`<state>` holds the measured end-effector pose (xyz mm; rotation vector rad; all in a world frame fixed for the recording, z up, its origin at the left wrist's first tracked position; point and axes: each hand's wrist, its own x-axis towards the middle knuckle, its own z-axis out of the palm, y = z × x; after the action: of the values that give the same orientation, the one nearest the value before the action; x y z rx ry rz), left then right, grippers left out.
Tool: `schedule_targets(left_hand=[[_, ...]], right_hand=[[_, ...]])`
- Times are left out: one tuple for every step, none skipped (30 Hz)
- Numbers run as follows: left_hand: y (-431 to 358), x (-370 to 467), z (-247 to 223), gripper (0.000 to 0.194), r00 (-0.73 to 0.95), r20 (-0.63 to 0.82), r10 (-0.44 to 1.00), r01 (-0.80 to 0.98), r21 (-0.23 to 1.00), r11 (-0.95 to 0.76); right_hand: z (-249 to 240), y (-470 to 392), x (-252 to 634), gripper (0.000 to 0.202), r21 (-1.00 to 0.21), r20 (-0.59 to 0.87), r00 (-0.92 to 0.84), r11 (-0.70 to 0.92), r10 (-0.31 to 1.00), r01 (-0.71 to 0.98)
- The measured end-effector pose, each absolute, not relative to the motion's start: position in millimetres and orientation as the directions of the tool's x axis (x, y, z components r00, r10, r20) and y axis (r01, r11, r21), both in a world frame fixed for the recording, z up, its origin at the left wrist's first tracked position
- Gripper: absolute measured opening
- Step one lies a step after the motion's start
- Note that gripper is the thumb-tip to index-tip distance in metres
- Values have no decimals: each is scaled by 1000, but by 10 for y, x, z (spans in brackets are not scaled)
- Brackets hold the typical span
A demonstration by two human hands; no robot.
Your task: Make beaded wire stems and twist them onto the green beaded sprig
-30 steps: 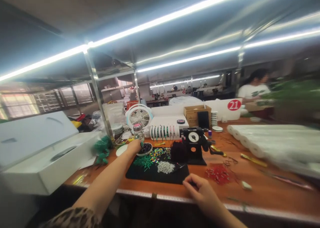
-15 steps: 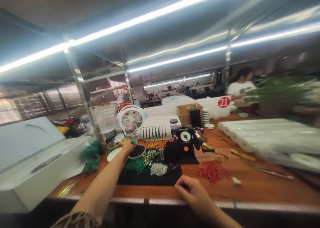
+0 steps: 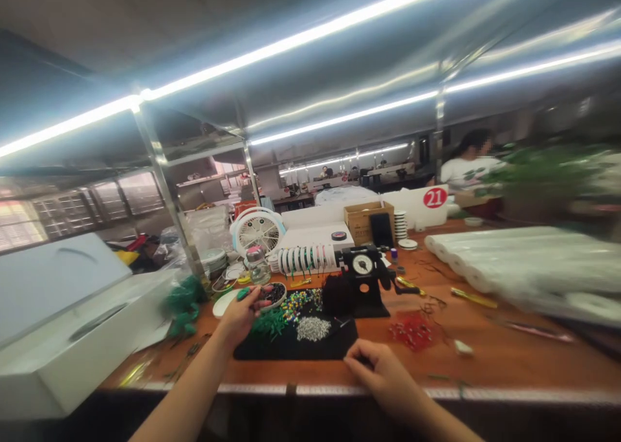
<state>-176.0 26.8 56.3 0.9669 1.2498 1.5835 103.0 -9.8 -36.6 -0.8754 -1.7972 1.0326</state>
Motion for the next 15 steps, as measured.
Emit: schedule_targets(left_hand=[[159,-1634,542,14,-308,52,950,-202,972,-119],[50,-1489,512,16,-298,48,953,-237,964,-122],[-57,-1328,473,17,-274,35,961,-271,956,-112],[-157,-1158,426,20,-240,20,970,-302,949,-94],[-250,-988,370,23,-206,7,979,-331,941,-76],[-330,-824,308,26,-163,-10,987,-369,928,-52],[-394,-675,239,30,-115,-52,992,-442,897,-4],[-439,-545,168,34,-76,-98,992,-505,862,46],[-463,-439,98,35,-45,-134,990,-549,831,87],[-467,-356,31,35,-16,-165,986,-588,800,125],[-453,-297,-28,34,5,-189,982,-616,773,152],[-425,-257,-78,34,16,-205,979,-636,753,168],[-388,-232,-117,34,18,-216,976,-652,738,176],[-347,-217,-146,35,12,-222,975,-661,730,174],[-306,-208,-165,36,-3,-222,975,-659,734,165]], right_hand=[[-355,-95,1039,20,-912,329,-370,394,869,115],[-344,-90,1051,20,-926,326,-355,372,876,68],[-334,-82,1064,19,-937,322,-337,349,884,18],[-326,-71,1079,19,-945,317,-317,326,894,-28],[-320,-59,1095,19,-950,312,-298,306,902,-68],[-316,-46,1112,19,-951,308,-280,292,909,-96],[-315,-33,1128,19,-952,304,-266,283,915,-114],[-317,-20,1142,19,-953,300,-254,276,919,-129],[-321,-8,1153,20,-952,296,-246,266,923,-150],[-329,4,1162,21,-952,291,-240,254,926,-174],[-339,16,1167,22,-951,283,-239,239,929,-197],[-351,29,1169,23,-950,273,-240,221,932,-221],[-365,41,1169,25,-948,261,-243,202,934,-245],[-380,54,1166,26,-946,248,-246,180,937,-268],[-395,65,1161,28,-944,235,-250,159,939,-290]])
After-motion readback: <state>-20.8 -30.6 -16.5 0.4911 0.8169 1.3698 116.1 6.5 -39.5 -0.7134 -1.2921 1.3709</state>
